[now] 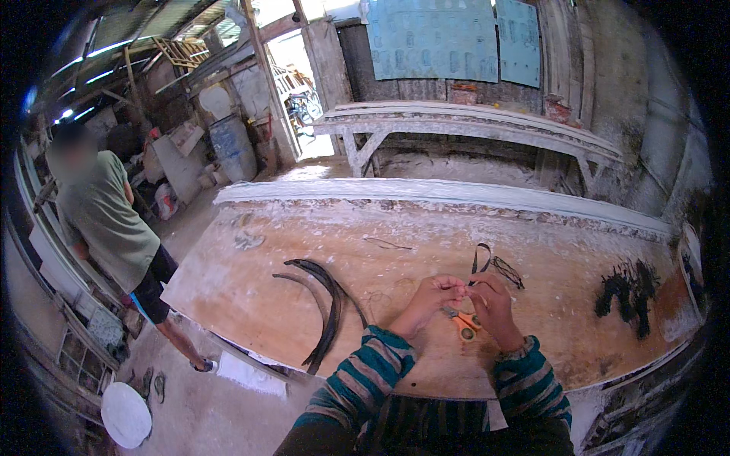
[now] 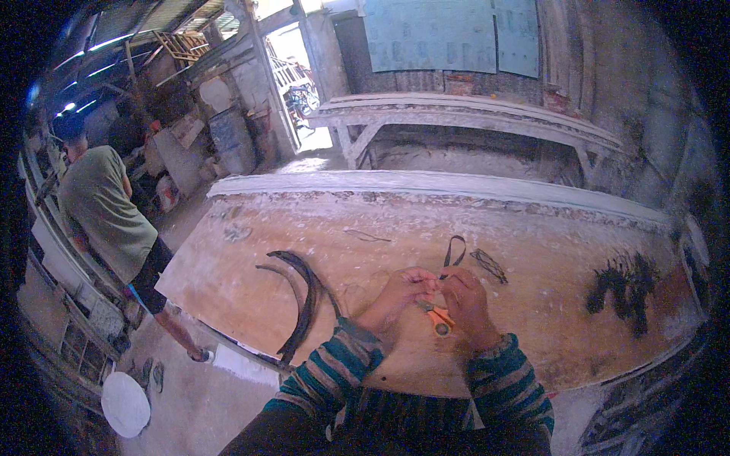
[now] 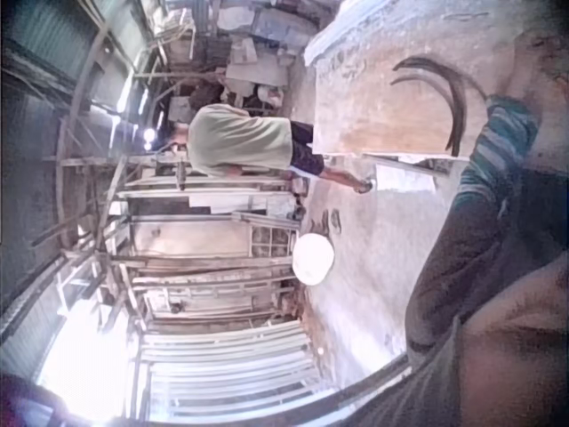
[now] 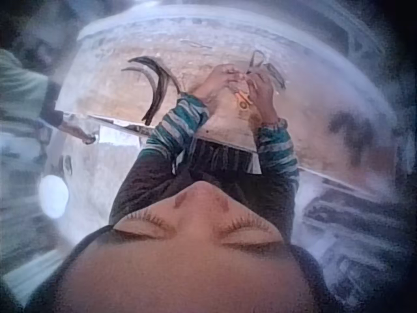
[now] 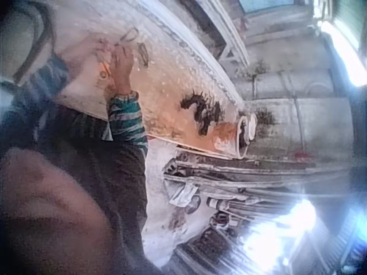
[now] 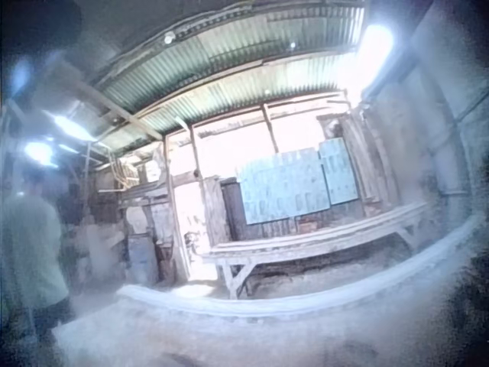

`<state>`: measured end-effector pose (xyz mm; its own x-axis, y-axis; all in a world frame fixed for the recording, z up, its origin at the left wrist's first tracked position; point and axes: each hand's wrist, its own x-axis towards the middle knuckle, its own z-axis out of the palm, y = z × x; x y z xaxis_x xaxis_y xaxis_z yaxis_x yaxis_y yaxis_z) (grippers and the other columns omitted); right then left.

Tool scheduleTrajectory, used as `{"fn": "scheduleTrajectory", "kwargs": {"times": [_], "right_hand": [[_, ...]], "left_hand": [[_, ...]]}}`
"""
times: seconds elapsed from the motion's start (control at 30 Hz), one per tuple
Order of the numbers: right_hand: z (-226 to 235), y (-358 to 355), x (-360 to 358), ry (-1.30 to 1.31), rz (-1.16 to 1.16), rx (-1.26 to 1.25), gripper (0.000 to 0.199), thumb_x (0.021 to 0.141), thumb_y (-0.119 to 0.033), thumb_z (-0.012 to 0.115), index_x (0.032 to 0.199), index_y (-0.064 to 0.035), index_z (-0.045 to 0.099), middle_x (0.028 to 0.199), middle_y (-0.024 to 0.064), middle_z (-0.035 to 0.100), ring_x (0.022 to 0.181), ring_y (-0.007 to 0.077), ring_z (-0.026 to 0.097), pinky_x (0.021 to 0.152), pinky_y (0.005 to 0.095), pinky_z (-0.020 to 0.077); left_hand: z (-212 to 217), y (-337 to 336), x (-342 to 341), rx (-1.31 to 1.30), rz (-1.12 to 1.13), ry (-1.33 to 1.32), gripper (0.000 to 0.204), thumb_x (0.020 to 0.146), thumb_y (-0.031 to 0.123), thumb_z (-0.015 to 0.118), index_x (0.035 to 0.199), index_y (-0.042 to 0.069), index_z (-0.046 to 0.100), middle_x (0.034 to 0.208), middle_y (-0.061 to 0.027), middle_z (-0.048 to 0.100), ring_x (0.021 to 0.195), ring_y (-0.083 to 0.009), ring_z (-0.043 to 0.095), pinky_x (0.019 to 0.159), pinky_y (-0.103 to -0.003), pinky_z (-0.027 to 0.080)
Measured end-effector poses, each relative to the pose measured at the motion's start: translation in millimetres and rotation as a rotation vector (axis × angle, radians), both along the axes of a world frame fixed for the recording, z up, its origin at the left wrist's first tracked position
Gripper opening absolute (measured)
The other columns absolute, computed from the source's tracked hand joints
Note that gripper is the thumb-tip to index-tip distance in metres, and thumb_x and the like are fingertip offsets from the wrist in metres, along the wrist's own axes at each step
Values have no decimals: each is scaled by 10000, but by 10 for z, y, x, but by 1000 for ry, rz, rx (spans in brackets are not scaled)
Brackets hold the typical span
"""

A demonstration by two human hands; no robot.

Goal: The person uses orange-handled scissors to cut short lengths from black flexible cords on a wooden workbench. A second person in the background handles a white net-like material. The camera wearer repeatedly cuts and places the cord pieces on the table.

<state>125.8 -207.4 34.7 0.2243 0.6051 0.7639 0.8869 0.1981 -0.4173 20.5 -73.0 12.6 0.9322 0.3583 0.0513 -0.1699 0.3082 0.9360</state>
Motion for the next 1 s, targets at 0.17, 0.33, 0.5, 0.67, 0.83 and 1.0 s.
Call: {"fn": "scheduleTrajectory", "kwargs": {"times": [0.17, 0.33, 0.5, 0.67, 0.83, 1.0], "right_hand": [[80, 6, -67, 52, 127, -20, 144, 755, 49, 558, 871, -33, 581, 878, 122, 585, 798, 273, 581, 659, 331, 467], [6, 24, -37, 86, 72, -72, 112, 789, 7, 546, 880, -46, 581, 849, 131, 576, 771, 299, 571, 646, 333, 472], [-3, 9, -36, 115, 20, -25, 43, 809, -38, 551, 838, -21, 578, 757, 115, 555, 692, 240, 547, 607, 316, 430], [-95, 51, 21, 197, 35, -20, 35, 805, -43, 559, 821, -19, 578, 746, 99, 553, 685, 208, 540, 602, 302, 423], [13, 7, -36, 125, 25, -1, 34, 792, -27, 564, 819, -7, 563, 752, 93, 553, 683, 199, 535, 610, 288, 430], [-18, 31, -24, 137, 45, -32, 40, 783, -9, 561, 822, -4, 559, 758, 96, 553, 694, 205, 532, 611, 283, 433]], "left_hand": [[19, 27, -25, 5, -43, 54, 189, 831, 132, 594, 976, 12, 581, 932, -47, 617, 828, -110, 571, 737, -242, 471], [52, 47, -68, 38, -46, 65, 233, 827, 154, 606, 1010, 15, 569, 974, -45, 605, 842, -111, 563, 756, -246, 459], [57, -10, -40, 75, -5, -28, 228, 799, 78, 615, 1012, 25, 551, 922, -38, 591, 828, -107, 575, 713, -215, 469], [-24, 8, 23, 5, -45, -122, 257, 777, 7, 597, 1026, 29, 538, 929, -53, 585, 850, -113, 576, 715, -224, 472], [-120, 22, 72, -76, -33, -133, 233, 788, 38, 604, 1012, 32, 539, 926, -38, 586, 847, -115, 575, 711, -237, 473], [-126, 51, 60, -4, -32, -70, 193, 821, 93, 594, 999, 35, 547, 960, -40, 603, 876, -124, 575, 719, -247, 471]]}}
